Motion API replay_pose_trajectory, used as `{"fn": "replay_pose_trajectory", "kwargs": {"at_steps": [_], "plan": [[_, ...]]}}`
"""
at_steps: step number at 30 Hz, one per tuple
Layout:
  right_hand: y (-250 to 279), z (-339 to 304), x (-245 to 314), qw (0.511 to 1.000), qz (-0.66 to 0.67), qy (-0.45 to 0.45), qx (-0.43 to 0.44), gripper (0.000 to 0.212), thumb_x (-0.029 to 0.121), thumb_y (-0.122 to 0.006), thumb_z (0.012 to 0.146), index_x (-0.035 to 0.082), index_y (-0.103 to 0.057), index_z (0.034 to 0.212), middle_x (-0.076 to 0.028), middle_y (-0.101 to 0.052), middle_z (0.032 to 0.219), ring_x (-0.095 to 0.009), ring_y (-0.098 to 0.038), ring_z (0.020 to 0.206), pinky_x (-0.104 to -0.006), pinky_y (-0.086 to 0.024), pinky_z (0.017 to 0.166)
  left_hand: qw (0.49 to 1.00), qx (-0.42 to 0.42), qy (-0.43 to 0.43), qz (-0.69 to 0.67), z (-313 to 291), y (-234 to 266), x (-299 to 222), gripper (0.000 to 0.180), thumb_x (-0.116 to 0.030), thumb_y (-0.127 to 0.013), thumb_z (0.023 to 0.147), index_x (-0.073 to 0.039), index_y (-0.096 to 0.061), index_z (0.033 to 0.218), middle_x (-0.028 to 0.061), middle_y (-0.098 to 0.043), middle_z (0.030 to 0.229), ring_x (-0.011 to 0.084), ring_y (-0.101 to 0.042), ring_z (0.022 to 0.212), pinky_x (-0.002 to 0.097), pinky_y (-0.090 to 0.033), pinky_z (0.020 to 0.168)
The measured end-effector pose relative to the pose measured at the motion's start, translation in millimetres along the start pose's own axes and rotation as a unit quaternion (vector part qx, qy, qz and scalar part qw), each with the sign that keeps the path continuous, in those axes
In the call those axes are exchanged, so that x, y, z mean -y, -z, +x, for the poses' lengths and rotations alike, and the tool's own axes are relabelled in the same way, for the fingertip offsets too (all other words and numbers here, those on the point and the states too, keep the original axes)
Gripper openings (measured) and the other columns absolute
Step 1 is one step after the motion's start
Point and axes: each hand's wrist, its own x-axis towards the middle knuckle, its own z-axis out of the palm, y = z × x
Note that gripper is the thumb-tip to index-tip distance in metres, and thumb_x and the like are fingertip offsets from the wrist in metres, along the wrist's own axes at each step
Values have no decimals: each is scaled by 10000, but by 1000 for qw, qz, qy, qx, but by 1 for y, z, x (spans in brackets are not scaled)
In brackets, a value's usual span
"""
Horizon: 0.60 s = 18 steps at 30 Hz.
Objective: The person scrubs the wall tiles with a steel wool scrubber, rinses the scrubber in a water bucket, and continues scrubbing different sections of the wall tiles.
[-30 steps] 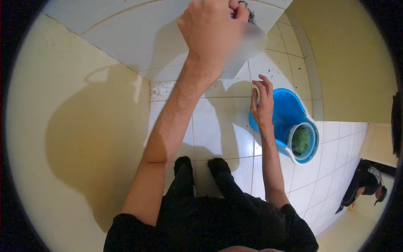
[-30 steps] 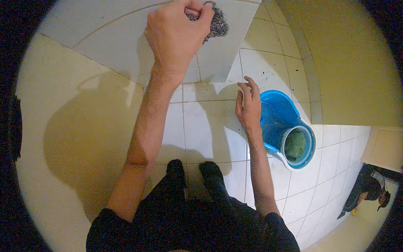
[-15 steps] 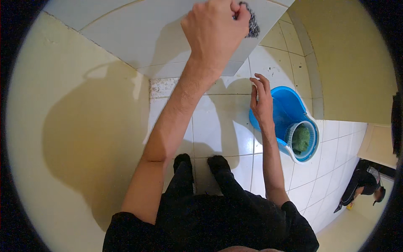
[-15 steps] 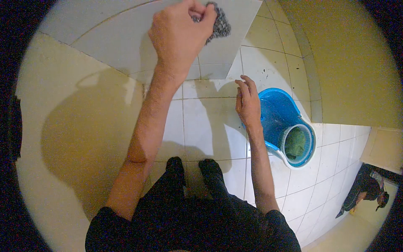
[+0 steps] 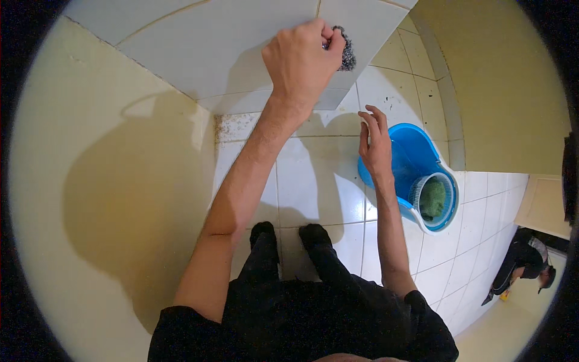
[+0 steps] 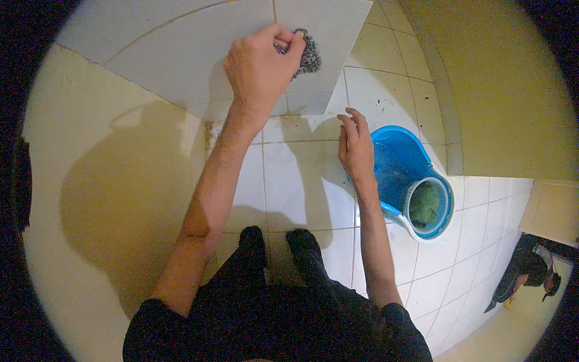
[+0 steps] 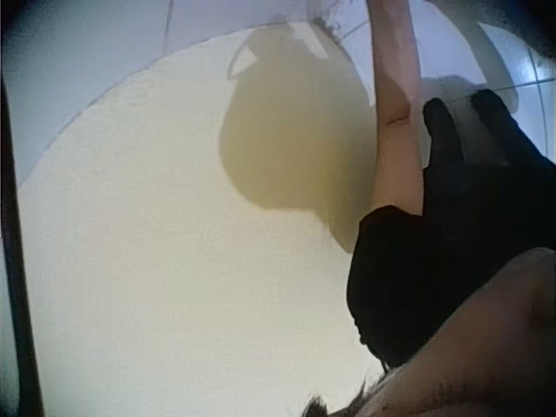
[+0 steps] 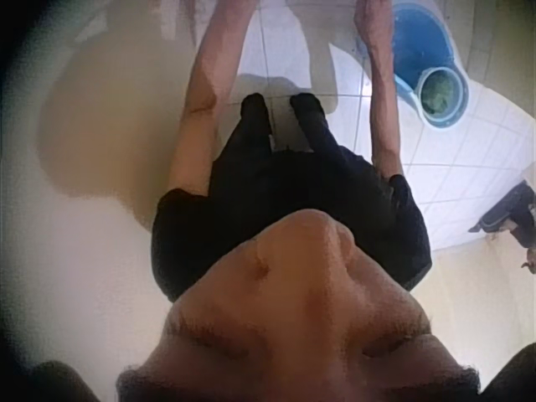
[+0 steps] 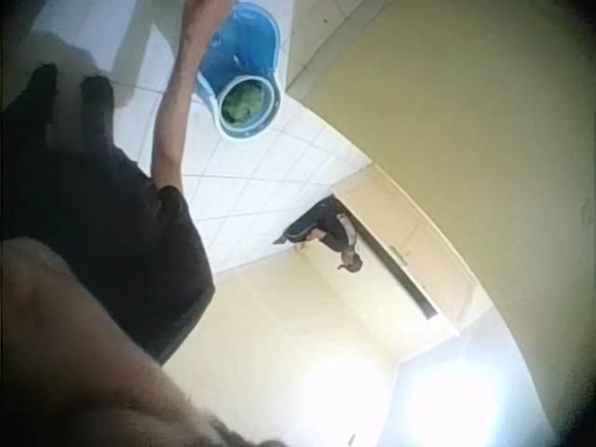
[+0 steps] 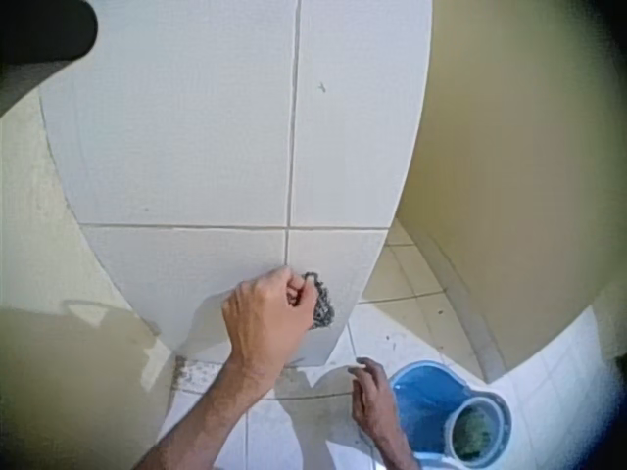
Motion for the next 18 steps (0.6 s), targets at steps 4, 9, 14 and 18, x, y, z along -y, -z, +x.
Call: {"fn": "replay_pose_trajectory", "kwargs": {"at_steps": [4, 9, 14, 18], "plan": [[1, -1, 1, 1000, 12, -20, -2, 293, -52, -561, 902, 28, -604, 1180, -188, -539, 1325, -340, -628, 1050, -410, -541, 865, 1000, -19, 16, 0, 32, 22, -28, 234, -352, -748, 801, -123, -725, 760, 76, -720, 708, 312, -705, 662, 419, -553, 627], [2, 1, 1, 1000, 5, -19, -1, 293, -53, -562, 900, 30, -606, 1177, -187, -536, 1330, -337, -624, 1061, -406, -544, 863, 999, 24, 35, -13, 21, 10, -20, 232, -350, -751, 801, -121, -731, 767, 80, -723, 721, 308, -708, 665, 418, -556, 631], [1, 0, 2, 1000, 12, -11, -3, 291, -52, -570, 897, 33, -606, 1173, -187, -537, 1332, -340, -623, 1057, -401, -543, 865, 1000, 6, 23, -6, 18, 6, -19, 230, -345, -757, 799, -116, -739, 784, 83, -725, 725, 301, -710, 664, 406, -558, 627], [0, -1, -1, 1000, -4, -5, -8, 293, -57, -573, 893, 30, -604, 1171, -187, -537, 1335, -343, -622, 1052, -401, -543, 864, 999, -17, 8, -48, 33, 21, -35, 188, -183, -735, 820, -50, -664, 707, 124, -697, 677, 312, -695, 616, 401, -527, 550]]}}
